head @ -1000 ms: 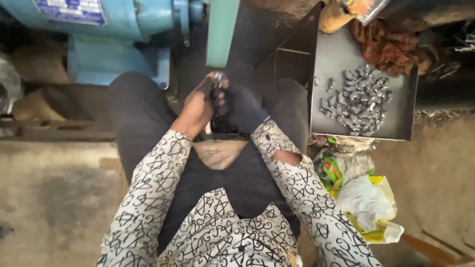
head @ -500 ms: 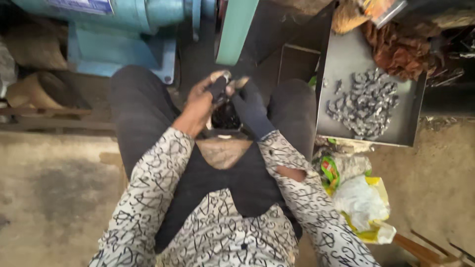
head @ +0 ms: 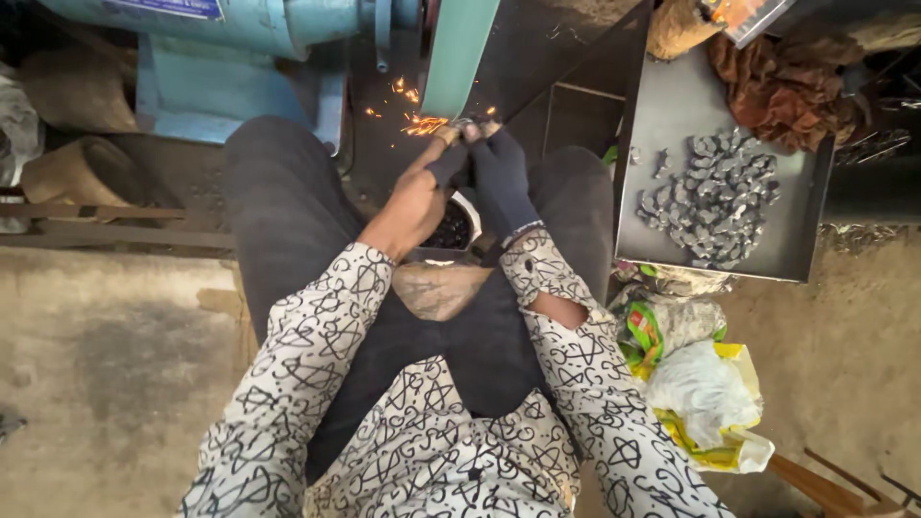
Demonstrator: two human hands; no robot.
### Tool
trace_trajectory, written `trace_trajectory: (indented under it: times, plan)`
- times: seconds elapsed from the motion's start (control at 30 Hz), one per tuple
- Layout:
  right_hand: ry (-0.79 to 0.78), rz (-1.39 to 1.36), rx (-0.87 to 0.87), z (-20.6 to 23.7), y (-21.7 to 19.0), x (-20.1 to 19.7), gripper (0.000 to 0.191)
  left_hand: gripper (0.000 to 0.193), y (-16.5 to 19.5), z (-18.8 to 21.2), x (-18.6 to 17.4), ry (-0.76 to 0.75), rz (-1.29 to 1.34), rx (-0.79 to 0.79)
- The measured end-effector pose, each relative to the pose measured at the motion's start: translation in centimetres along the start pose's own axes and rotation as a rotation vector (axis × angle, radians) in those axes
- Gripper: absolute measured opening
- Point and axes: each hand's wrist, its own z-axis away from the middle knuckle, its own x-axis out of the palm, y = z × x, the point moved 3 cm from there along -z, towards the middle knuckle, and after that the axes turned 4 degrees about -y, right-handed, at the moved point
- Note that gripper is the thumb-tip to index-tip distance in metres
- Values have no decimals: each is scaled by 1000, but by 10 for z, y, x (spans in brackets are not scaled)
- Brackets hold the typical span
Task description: The person sits on the floor at a belt grinder and grinds the tips of small metal workpieces, producing sparks, then places finished pieces onto a metal tray beside them and picks up the next piece to repeat the process.
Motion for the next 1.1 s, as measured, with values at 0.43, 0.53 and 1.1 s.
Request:
trace_trajectory:
  times: [0.43,0.53,1.1]
  plan:
    - [-79,88,-93,39,-14,19,21,24,-14,-3,-42,357,-50,19]
    - [-82,-129,1,21,-16,18,17,33,-19,-9,-43,361,53,-37]
    - [-204,152,-30,25,10,-2,22,29,5,5,-16,294,-343,25]
